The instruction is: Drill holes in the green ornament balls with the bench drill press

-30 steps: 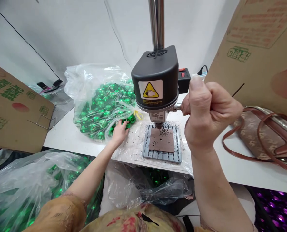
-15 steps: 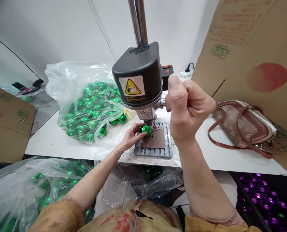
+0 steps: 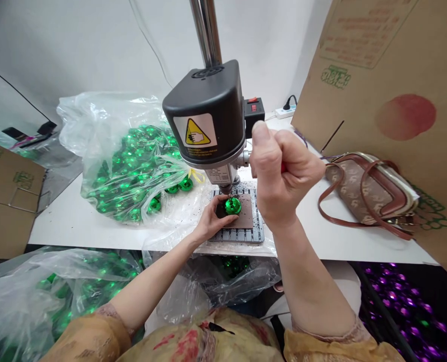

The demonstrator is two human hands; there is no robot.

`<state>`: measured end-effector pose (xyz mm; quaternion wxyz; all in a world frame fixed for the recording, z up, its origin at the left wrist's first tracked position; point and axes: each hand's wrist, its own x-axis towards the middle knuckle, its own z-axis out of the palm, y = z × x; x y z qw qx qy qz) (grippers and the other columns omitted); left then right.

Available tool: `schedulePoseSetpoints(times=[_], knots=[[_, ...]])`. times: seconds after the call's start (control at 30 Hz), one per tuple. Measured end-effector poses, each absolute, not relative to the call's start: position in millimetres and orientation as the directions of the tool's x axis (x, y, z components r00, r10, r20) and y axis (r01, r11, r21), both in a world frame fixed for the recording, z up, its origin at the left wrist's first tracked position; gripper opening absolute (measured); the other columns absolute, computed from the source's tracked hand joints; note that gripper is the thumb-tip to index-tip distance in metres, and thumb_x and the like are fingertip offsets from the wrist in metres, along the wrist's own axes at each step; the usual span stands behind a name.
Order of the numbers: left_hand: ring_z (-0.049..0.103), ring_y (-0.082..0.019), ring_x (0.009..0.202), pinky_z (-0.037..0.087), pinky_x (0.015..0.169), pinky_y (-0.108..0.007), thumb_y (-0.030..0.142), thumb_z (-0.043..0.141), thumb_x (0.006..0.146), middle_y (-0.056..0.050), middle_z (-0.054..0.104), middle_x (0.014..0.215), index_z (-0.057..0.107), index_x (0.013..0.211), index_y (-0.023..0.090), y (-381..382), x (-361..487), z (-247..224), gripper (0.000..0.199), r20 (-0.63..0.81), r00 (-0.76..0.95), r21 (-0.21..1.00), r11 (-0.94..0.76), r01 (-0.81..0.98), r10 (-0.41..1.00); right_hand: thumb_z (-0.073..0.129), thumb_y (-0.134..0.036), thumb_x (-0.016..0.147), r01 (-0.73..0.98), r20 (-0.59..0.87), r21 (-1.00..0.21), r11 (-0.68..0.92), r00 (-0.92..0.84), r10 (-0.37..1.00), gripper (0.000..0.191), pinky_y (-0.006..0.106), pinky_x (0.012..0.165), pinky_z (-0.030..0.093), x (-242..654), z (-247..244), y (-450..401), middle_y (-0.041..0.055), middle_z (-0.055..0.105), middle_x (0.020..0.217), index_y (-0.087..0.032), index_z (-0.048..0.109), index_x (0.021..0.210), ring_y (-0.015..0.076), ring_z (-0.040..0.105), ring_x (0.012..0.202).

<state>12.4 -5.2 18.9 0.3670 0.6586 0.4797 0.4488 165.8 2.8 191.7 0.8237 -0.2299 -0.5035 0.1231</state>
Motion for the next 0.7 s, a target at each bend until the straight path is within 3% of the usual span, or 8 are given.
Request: schedulePoseSetpoints(times=[0.27, 0.43, 0.7], knots=[[0.064, -0.025, 0.106, 0.051, 0.096, -0.041, 0.035, 0.084, 0.072, -0.007, 0.068, 0.112, 0.059, 0.117, 0.021, -4, 11, 17, 0.054, 0.255, 0.138, 0.907, -0.286, 0.310, 0.957, 0.055, -0.020, 0.087, 0.059, 0.831, -0.375, 0.925, 0.464, 0.307, 0.050, 0.024, 0.041, 0.021, 169, 161, 5, -0.0059, 0.025, 0.047, -0.016, 0.018, 0.054, 0.0016, 0.025, 0.042], [0.063, -0.025, 0.109, 0.049, 0.099, -0.042, 0.037, 0.083, 0.073, -0.008, 0.067, 0.115, 0.057, 0.118, 0.021, -4, 10, 13, 0.055, 0.249, 0.150, 0.912, -0.283, 0.296, 0.957, 0.053, -0.011, 0.084, 0.051, 0.900, -0.222, 0.974, 0.395, 0.184, 0.044, 0.023, 0.042, 0.027, 172, 149, 7, -0.0066, 0.022, 0.050, -0.017, 0.018, 0.059, 0.0018, 0.025, 0.043], [0.062, -0.024, 0.109, 0.049, 0.098, -0.041, 0.038, 0.084, 0.073, -0.008, 0.066, 0.114, 0.058, 0.116, 0.020, -5, 11, 17, 0.054, 0.246, 0.138, 0.909, -0.277, 0.311, 0.960, 0.051, -0.009, 0.079, 0.051, 0.905, -0.165, 0.985, 0.404, 0.131, 0.046, 0.025, 0.041, 0.027, 172, 141, 10, -0.0062, 0.024, 0.048, -0.018, 0.012, 0.058, 0.0028, 0.025, 0.041]])
